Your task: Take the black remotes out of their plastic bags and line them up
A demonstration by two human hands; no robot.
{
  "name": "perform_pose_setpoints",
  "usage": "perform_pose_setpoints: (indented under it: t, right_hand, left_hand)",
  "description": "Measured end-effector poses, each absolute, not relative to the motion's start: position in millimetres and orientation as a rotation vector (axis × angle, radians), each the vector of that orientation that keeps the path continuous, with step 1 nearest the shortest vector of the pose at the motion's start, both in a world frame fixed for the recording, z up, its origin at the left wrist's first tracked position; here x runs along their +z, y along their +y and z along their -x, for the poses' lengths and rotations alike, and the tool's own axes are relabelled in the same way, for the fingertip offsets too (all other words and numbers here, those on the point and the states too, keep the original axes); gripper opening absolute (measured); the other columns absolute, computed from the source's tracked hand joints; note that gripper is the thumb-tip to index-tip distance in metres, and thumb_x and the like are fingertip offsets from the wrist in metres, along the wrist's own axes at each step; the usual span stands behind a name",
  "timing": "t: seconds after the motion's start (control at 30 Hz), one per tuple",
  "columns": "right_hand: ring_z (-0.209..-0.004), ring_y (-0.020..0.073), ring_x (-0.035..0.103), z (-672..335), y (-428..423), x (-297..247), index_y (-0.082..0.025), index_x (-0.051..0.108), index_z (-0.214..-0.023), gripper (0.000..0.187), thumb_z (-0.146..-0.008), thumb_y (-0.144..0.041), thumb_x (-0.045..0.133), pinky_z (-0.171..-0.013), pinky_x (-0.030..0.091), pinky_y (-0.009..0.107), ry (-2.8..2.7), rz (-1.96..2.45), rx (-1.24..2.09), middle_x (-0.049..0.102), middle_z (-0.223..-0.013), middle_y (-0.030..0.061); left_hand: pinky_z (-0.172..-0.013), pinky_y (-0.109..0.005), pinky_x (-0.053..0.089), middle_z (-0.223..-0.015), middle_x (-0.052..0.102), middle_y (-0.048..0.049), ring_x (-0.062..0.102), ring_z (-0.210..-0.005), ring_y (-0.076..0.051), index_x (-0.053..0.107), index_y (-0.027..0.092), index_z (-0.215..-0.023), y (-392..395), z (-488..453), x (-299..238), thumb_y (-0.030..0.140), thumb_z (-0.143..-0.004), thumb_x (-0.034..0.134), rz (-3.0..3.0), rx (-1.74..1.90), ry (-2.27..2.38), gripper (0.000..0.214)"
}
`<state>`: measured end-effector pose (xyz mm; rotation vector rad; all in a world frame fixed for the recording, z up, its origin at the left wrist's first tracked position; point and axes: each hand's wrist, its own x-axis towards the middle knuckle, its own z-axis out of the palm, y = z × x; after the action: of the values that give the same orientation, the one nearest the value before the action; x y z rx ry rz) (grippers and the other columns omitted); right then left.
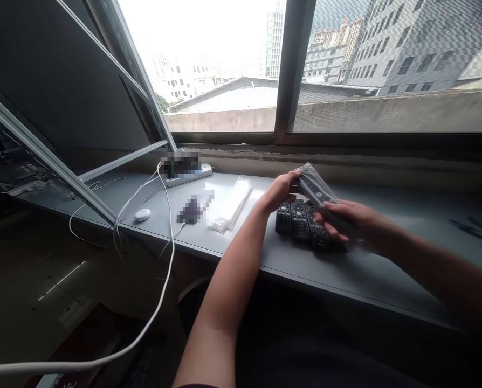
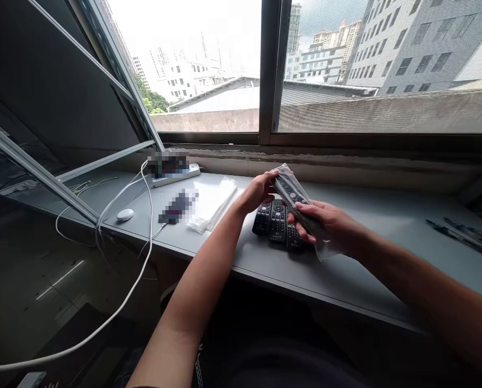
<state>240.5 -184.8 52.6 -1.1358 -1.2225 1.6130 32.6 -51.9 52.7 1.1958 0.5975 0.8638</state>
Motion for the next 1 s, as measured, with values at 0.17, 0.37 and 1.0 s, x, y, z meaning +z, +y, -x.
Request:
perform_pose_setpoints:
  t: [0.17,0.37,1.0]
  right_hand:
    - [-0.055,0.0176,0.06,-238.0,-187.3,55.8,-0.013,0.083,-0.101,0.041,-0.102,-0.054,0.085,-0.051,0.05,0.026,-1.222,1.156,1.616,0.073,-0.071,0.0117]
    - [-0.051,0.0154,0.056,-237.9,-187.1,55.5,-0.018,0.078,-0.102,0.032,-0.102,-0.048,0.085,-0.049,0.049,0.026,-1.206,1.144,1.599,0.073,-0.074,0.0093]
    - [-0.055,0.0152,0.061,-235.3,-191.0,60.1,-0.014,0.084,-0.098,0.039,-0.1,-0.052,0.09,-0.056,0.055,0.024,-1.183,1.14,1.618,0.073,-0.069,0.0093]
  left_hand:
    - [-0.06,-0.025,0.034,-0.102,0.081,-0.01,0.067,-0.074,-0.015,0.083,0.014,-0.118,-52.3,-30.3,53.2,0.051,-0.102,0.07,-1.328,0.897,0.58,0.042]
    - [-0.066,-0.027,0.043,-0.086,0.077,-0.0075,0.073,-0.077,-0.02,0.078,0.016,-0.101,-55.5,-29.5,53.8,0.068,-0.102,0.073,-1.352,0.818,0.618,0.051]
    - [-0.062,-0.025,0.038,-0.083,0.075,-0.0086,0.069,-0.073,-0.015,0.072,0.016,-0.085,-47.5,-34.1,45.3,0.075,-0.101,0.073,-1.507,0.764,0.631,0.062]
